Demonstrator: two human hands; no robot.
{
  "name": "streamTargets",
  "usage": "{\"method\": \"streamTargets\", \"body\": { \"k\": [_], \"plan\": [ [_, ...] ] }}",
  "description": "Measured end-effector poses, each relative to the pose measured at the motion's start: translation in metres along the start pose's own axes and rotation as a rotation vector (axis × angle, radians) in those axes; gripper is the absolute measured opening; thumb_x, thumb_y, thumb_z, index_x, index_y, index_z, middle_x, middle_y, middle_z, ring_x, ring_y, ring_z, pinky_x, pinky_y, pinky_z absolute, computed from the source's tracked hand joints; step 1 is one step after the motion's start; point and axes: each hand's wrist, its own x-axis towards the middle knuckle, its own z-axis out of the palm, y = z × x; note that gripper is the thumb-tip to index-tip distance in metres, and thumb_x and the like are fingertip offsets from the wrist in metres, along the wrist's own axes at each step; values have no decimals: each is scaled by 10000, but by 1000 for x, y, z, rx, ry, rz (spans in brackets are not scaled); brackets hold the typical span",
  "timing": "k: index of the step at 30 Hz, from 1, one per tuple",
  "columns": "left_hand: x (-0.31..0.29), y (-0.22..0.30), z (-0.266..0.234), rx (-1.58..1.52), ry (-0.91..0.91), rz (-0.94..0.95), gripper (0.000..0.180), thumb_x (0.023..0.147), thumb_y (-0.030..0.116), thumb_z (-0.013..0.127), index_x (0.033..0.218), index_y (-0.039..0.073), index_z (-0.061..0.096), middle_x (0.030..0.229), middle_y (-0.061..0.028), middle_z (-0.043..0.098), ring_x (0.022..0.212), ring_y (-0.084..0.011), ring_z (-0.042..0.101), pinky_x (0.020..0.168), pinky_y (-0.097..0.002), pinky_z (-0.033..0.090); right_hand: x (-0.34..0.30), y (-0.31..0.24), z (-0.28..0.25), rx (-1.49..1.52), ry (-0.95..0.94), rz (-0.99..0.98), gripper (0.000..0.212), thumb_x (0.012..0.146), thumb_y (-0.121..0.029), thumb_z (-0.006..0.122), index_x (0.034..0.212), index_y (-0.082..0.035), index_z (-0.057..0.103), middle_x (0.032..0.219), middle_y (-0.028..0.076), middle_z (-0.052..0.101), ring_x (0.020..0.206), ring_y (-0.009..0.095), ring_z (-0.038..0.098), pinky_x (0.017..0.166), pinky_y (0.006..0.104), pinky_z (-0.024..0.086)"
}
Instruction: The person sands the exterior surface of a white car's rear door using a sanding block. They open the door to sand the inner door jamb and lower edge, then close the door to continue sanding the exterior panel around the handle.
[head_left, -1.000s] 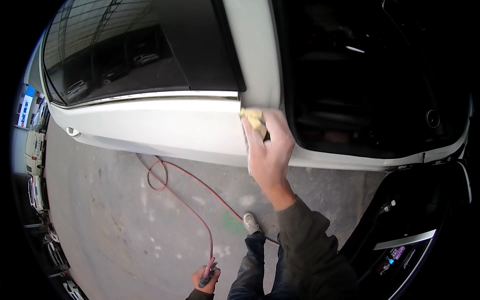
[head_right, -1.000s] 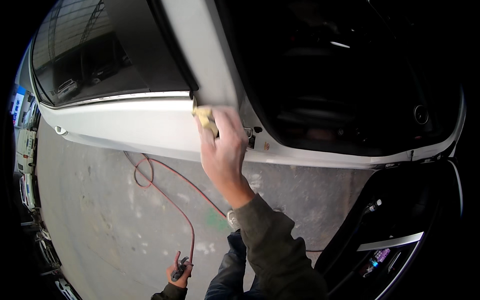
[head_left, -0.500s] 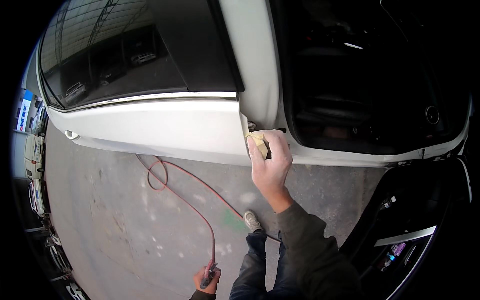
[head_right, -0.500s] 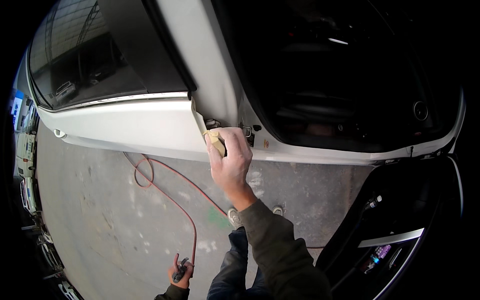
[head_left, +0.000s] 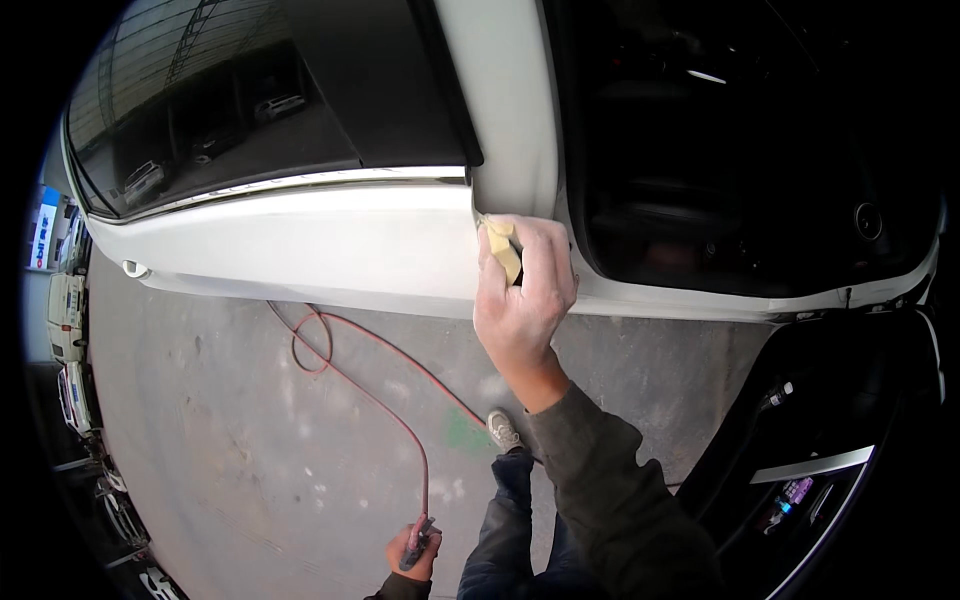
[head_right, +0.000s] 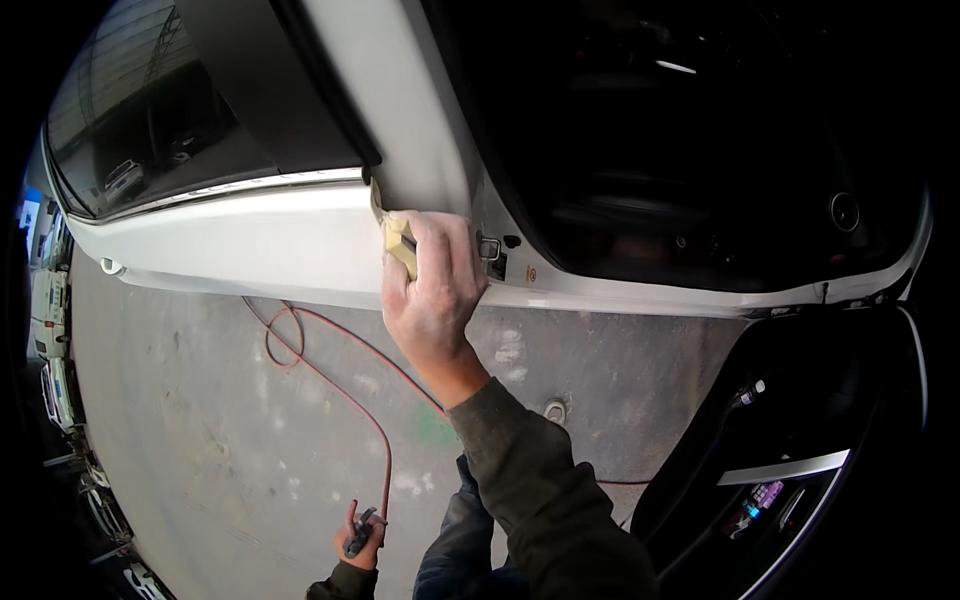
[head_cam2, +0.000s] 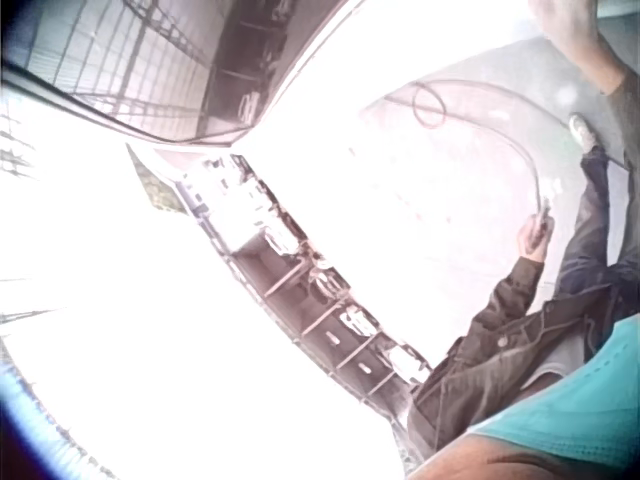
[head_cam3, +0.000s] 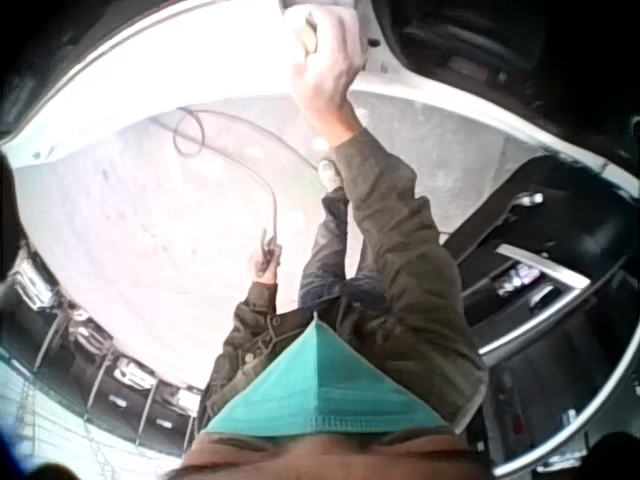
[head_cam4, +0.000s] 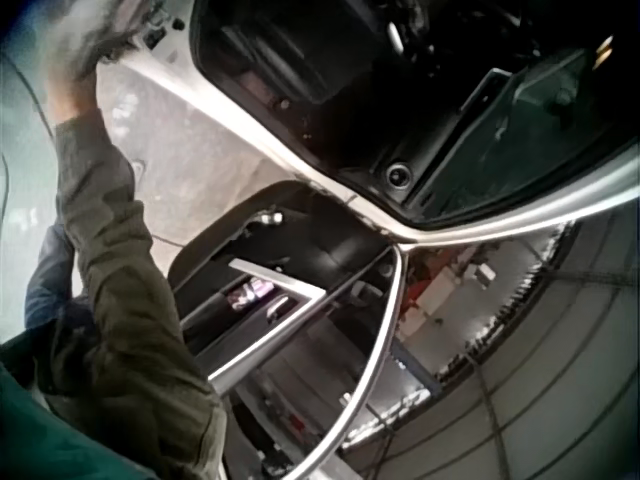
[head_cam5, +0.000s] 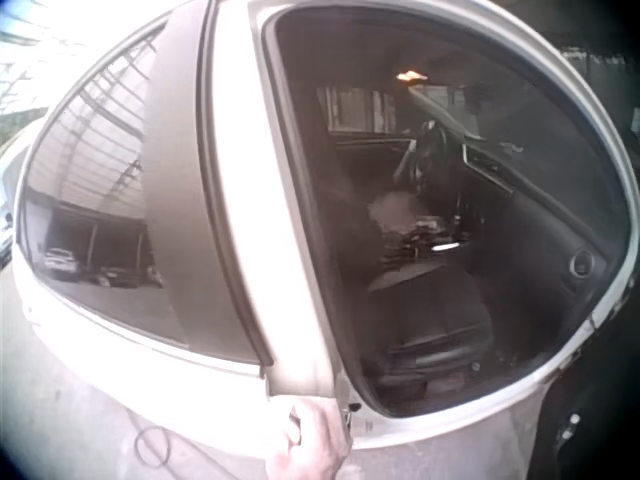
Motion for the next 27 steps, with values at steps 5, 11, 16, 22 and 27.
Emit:
{"method": "streamTargets", "body": {
  "k": [5,11,16,22,27],
  "plan": [
    [-1,-4,-5,-52,-44,9,189,840,74,703,997,-22,659,706,-32,636,577,-79,559,565,-251,465,-13,8,-10,6,-51,27,254,717,75,655,948,-25,615,875,105,574,759,295,600,642,378,482],
    [7,21,7,-96,-8,-156,94,815,107,649,809,44,579,632,-11,616,597,-158,578,1136,-415,286,-16,-1,-7,20,25,102,221,744,56,677,946,-22,630,868,104,593,754,284,617,650,362,493],
    [8,17,10,19,-57,-130,127,836,165,637,754,68,633,584,-9,600,584,-187,580,1113,-400,340,-53,8,-39,72,-126,403,135,819,-31,733,915,13,649,847,105,645,726,233,644,663,323,513],
    [10,22,4,174,-72,37,130,846,167,619,753,82,649,555,-15,582,602,-187,605,1121,-425,343,32,-26,-11,294,-62,567,153,864,-97,697,947,24,656,838,95,646,735,165,606,665,293,471],
    [8,6,-2,245,-79,50,120,846,167,635,782,67,655,555,-24,575,571,-183,592,1100,-419,369,32,-22,-13,168,-151,374,113,859,-50,670,947,20,653,862,103,622,750,218,612,663,334,476]
  ]
}}
